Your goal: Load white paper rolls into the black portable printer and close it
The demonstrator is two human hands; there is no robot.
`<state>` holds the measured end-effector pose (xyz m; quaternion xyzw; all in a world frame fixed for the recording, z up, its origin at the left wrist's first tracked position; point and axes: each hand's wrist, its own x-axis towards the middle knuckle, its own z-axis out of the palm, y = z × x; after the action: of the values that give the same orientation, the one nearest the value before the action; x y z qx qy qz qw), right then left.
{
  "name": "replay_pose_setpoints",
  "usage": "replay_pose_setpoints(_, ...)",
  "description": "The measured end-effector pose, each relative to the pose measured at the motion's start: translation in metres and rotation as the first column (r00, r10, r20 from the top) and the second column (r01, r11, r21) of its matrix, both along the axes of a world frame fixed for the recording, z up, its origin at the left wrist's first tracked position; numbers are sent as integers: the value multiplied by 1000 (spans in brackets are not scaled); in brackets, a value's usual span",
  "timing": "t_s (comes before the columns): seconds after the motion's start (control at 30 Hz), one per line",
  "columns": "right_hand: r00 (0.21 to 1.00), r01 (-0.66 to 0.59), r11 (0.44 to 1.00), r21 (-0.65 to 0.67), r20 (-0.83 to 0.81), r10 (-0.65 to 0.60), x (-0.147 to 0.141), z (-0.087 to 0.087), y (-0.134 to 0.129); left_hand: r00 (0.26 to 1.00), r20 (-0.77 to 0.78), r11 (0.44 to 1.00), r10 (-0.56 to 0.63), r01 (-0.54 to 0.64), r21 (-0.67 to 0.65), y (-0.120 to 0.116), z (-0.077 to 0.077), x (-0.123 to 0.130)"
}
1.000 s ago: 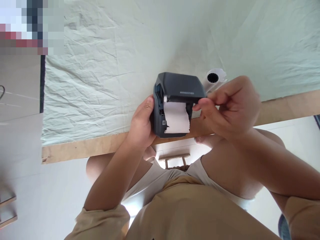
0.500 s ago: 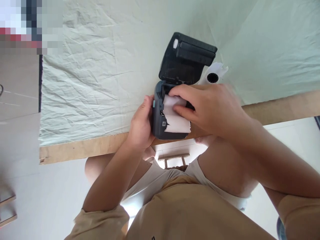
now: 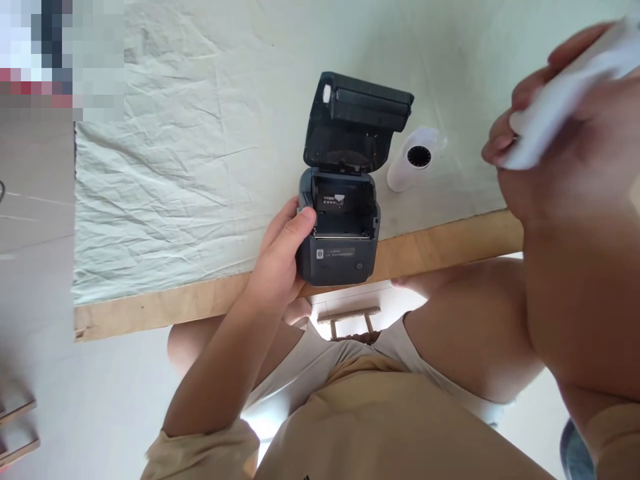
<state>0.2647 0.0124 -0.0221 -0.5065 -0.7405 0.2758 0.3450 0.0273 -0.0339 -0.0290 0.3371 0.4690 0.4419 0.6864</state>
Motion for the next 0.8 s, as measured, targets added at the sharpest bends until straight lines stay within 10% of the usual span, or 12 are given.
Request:
replay_pose_setpoints(0.3,907,392,879,273,48,-419,117,-38,12,999,18,999,49,-49,5,1,-1,1)
replay_pose_setpoints(0.5,893,380,882,279,136,-428,113,-43,20,998,30,998,64,-64,20,2,-1,1)
replay_pose_setpoints(0.7,923,276,753,597,53,-380,71,-16,-7,998,29,999,51,-51,-17,0,2,2)
replay_pose_setpoints(0.8,920,135,850,509,253,-298,45,-17,-9,997,30,998,67,-67,-14,-1,1,2)
